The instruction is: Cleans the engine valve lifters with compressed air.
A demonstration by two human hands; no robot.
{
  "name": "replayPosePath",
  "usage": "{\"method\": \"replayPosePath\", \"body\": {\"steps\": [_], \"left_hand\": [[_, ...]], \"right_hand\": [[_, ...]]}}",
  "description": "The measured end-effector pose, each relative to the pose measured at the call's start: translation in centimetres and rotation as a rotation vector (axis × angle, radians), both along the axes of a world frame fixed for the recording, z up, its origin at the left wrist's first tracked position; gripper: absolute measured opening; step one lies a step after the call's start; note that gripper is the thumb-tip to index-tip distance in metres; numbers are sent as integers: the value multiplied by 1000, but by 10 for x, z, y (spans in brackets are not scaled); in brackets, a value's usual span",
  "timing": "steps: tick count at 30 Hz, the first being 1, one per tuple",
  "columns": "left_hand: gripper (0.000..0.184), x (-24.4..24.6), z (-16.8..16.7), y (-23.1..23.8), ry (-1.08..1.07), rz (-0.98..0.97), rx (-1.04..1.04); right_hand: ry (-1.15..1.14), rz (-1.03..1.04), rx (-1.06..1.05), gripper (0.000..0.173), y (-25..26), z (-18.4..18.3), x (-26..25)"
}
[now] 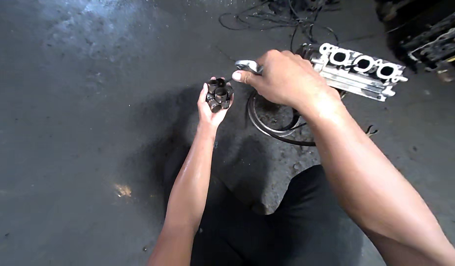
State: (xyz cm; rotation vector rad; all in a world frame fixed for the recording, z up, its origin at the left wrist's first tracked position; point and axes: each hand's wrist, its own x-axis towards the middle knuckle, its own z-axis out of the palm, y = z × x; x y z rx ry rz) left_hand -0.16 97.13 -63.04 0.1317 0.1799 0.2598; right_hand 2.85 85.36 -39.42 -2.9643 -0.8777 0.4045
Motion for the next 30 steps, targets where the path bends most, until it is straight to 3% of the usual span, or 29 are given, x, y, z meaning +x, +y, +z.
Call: {"method": "replayPosePath", "body": {"steps": [5, 13, 20, 30], "left_hand": [[46, 1, 4, 0, -3, -2, -3], [42, 2, 4, 3, 18, 19, -51], [46, 2, 10, 8, -14, 44, -54], [45, 1, 12, 5, -16, 62, -62]], "right_hand": [[-32, -8, 31, 66, 5, 3, -2], [-2, 46, 129, 64, -30, 9, -12], [18, 74, 309, 58, -63, -21, -24], [-46, -7, 401, 60, -89, -62, -39]]}}
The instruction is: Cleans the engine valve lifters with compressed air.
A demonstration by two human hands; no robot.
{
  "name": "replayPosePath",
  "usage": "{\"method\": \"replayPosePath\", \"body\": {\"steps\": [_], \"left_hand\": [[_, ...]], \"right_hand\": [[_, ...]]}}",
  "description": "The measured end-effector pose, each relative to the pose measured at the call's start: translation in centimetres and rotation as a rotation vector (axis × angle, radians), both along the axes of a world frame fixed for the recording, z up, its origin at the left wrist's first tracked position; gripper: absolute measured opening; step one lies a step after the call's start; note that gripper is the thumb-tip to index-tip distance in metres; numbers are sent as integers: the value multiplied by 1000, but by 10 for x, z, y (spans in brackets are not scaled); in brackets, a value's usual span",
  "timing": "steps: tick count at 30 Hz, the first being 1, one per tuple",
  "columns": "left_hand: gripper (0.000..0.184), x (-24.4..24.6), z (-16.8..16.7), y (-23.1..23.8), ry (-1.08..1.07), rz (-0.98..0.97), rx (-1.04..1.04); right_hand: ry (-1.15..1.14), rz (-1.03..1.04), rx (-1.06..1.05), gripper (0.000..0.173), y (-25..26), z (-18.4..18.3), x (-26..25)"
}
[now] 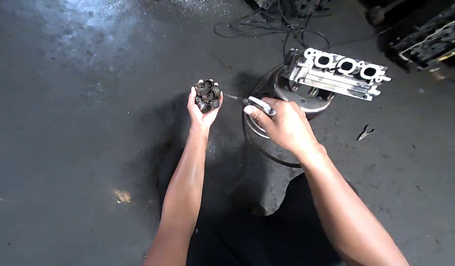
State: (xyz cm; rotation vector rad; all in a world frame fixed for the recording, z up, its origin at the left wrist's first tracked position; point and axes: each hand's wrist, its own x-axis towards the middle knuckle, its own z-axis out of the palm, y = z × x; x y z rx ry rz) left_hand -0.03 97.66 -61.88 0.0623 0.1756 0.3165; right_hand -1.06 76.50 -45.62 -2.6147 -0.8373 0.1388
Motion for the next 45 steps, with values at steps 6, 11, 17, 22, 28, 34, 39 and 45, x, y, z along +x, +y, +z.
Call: {"method": "replayPosePath", "body": {"steps": [6, 11, 17, 22, 28, 34, 39, 45], "left_hand": [[46, 3, 1, -2, -2, -1, -32], [45, 6, 1, -6, 14, -9, -37], [44, 8, -6, -11, -28, -31, -37], [48, 11, -7, -15, -93, -48, -32], [46, 12, -11, -15, -144, -76, -43], [46, 13, -13, -15, -157, -63, -38], [48, 14, -14, -13, -176, -62, -65], [42, 14, -12, -16, -209, -88, -98]], "right_hand": [[84, -48, 18, 60, -11, -19, 1], [125, -69, 55, 58, -13, -18, 8], [93, -59, 106, 57, -7, -3, 16], [104, -37, 139, 55, -1, 2, 22], [113, -24, 65, 57, 2, 7, 20], [33, -42, -43, 61, 7, 15, 11], [18, -89, -5, 60, 2, 14, 15], [88, -84, 88, 58, -6, 10, 23]]}}
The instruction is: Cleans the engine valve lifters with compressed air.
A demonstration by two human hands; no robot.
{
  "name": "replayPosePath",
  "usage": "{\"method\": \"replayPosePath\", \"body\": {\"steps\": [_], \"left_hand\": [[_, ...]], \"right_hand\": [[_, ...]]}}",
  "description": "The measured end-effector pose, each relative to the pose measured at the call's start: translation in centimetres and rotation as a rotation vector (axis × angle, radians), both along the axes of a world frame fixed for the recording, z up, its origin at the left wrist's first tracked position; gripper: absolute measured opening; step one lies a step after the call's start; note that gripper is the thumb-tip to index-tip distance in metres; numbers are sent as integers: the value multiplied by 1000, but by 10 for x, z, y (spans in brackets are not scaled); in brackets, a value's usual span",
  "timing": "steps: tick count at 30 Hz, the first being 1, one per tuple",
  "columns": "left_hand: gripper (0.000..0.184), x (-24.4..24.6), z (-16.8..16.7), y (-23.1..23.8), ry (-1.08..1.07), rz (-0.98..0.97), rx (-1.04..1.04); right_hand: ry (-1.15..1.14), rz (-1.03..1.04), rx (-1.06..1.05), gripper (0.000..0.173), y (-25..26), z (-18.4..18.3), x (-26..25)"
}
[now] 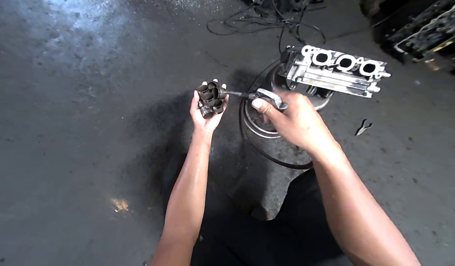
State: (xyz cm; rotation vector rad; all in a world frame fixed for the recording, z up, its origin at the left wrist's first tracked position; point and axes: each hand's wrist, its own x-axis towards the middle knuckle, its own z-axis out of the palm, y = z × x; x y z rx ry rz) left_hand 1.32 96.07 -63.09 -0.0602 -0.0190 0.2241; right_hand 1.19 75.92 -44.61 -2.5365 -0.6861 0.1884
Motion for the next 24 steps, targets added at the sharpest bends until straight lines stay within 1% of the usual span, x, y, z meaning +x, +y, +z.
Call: {"method": "replayPosePath", "body": {"steps": [5, 9, 13, 17, 20, 24], "left_hand": [[44, -2, -2, -1, -31, -17, 8], [42, -5, 5, 0, -1, -29, -21], [44, -6, 3, 2, -45, -41, -43], [53, -9, 10, 0, 18, -41, -27], [54, -10, 11, -7, 59, -17, -51], [59, -12, 5, -17, 50, -19, -65]], "right_hand": [[30, 13, 86, 55, -9, 4, 9], [109, 91, 184, 46, -19, 3, 20], [200, 62, 292, 44, -26, -8, 31], [262, 33, 300, 40, -17, -10, 45], [250, 7, 284, 42, -8, -10, 41], [201, -86, 316, 48, -2, -24, 12]]}}
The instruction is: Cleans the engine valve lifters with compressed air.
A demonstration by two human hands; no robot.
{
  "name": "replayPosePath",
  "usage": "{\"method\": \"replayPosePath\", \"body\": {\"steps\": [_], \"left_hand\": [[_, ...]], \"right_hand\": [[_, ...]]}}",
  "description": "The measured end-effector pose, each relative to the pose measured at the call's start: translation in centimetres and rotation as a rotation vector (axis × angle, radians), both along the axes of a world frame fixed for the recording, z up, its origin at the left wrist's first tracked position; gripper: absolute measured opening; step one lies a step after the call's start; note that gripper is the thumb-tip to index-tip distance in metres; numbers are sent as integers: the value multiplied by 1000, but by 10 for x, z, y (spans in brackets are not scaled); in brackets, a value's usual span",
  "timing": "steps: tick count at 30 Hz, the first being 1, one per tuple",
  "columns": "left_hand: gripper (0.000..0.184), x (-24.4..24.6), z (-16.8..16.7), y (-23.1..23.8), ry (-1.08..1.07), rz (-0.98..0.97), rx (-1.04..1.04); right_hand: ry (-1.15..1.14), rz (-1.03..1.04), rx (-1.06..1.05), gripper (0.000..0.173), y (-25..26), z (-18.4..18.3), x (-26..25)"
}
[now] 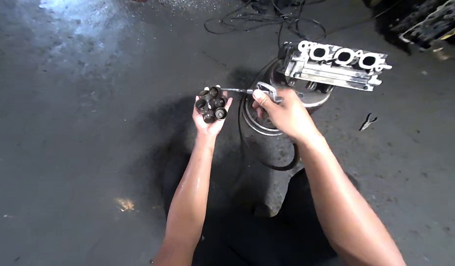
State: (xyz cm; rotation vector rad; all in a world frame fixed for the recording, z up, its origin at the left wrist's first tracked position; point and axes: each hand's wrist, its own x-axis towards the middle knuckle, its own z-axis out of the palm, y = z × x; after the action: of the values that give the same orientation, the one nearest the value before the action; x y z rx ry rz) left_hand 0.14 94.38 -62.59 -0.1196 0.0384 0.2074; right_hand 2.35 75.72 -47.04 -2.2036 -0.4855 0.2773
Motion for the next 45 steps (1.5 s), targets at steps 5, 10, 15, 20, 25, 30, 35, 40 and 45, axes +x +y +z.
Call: {"method": "replayPosePath", "body": {"steps": [5, 10, 15, 20, 25, 30, 35, 40, 45], "left_hand": [[54, 3, -4, -8, -22, -23, 23], [55, 8, -9, -9, 39, -10, 58], [57, 12, -11, 1, 105, 29, 41], [57, 14, -10, 13, 96, 81, 11], [55, 13, -10, 18, 142, 101, -30], [57, 15, -9, 16, 166, 73, -29], [56, 16, -10, 15, 156, 86, 7], [56, 13, -10, 15, 131, 111, -8], [58, 8, -5, 20, 162, 110, -11]], "right_hand": [[-79, -77, -5, 45, -6, -10, -25], [-184, -4, -246, 58, -11, 9, -53], [-141, 1, -343, 62, -17, 13, -46], [-102, 13, -308, 61, -13, -9, -52], [-92, 38, -276, 59, -13, -19, -59], [-99, 41, -301, 62, -10, -18, -65], [-105, 57, -363, 62, -2, -8, -56], [-85, 76, -393, 60, 8, 3, -50], [-100, 54, -414, 62, 4, 2, -56]]}}
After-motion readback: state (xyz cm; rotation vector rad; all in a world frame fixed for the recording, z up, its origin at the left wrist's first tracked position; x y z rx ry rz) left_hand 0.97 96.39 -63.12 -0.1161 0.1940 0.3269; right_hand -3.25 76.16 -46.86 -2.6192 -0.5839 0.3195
